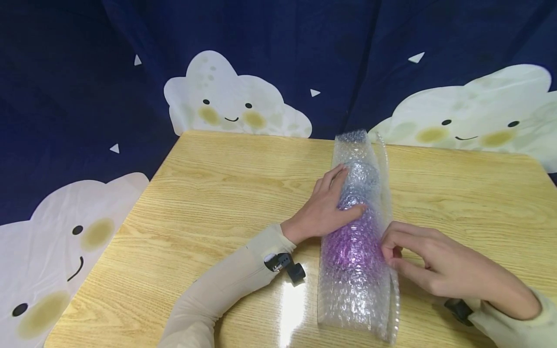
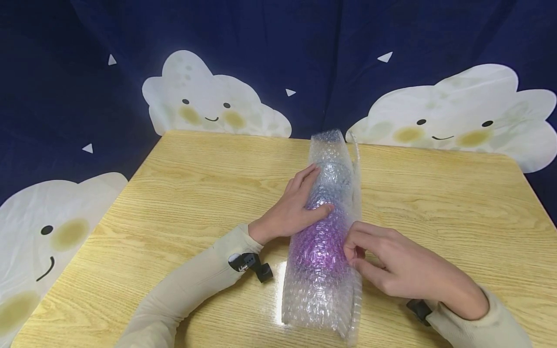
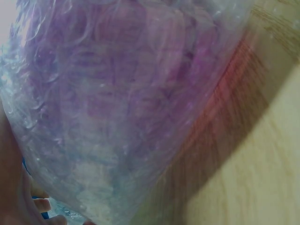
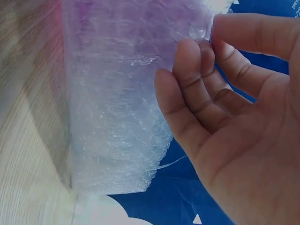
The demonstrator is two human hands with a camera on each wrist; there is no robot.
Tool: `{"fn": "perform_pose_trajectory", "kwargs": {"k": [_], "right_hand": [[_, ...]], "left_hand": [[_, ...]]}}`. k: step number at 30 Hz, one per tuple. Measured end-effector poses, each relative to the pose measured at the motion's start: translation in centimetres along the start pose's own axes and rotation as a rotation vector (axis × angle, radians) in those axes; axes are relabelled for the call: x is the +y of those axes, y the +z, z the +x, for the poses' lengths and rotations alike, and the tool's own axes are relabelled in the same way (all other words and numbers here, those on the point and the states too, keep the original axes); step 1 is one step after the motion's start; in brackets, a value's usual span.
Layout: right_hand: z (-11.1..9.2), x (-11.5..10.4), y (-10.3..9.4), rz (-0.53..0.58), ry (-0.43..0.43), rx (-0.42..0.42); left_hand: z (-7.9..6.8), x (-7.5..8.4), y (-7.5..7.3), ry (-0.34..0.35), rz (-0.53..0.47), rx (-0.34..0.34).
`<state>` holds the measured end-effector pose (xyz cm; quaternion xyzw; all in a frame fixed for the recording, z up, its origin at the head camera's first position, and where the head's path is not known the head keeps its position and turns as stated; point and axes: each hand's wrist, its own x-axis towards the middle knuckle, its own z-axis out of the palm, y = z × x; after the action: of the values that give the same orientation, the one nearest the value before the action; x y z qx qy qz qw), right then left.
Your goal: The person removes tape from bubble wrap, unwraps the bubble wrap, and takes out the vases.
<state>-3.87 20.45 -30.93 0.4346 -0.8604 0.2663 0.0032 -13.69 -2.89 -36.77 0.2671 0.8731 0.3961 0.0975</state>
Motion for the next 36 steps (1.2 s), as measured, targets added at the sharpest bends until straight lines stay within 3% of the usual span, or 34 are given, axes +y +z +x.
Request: {"fn": "perform_pose_trajectory", "kwargs": {"k": [36], "right_hand": [[-1.3,2.0,-0.2,0.044,0.005,-0.133]], "left_hand": [[0.0,0.0,0.0,0.012,0.006,-0.004]]}}
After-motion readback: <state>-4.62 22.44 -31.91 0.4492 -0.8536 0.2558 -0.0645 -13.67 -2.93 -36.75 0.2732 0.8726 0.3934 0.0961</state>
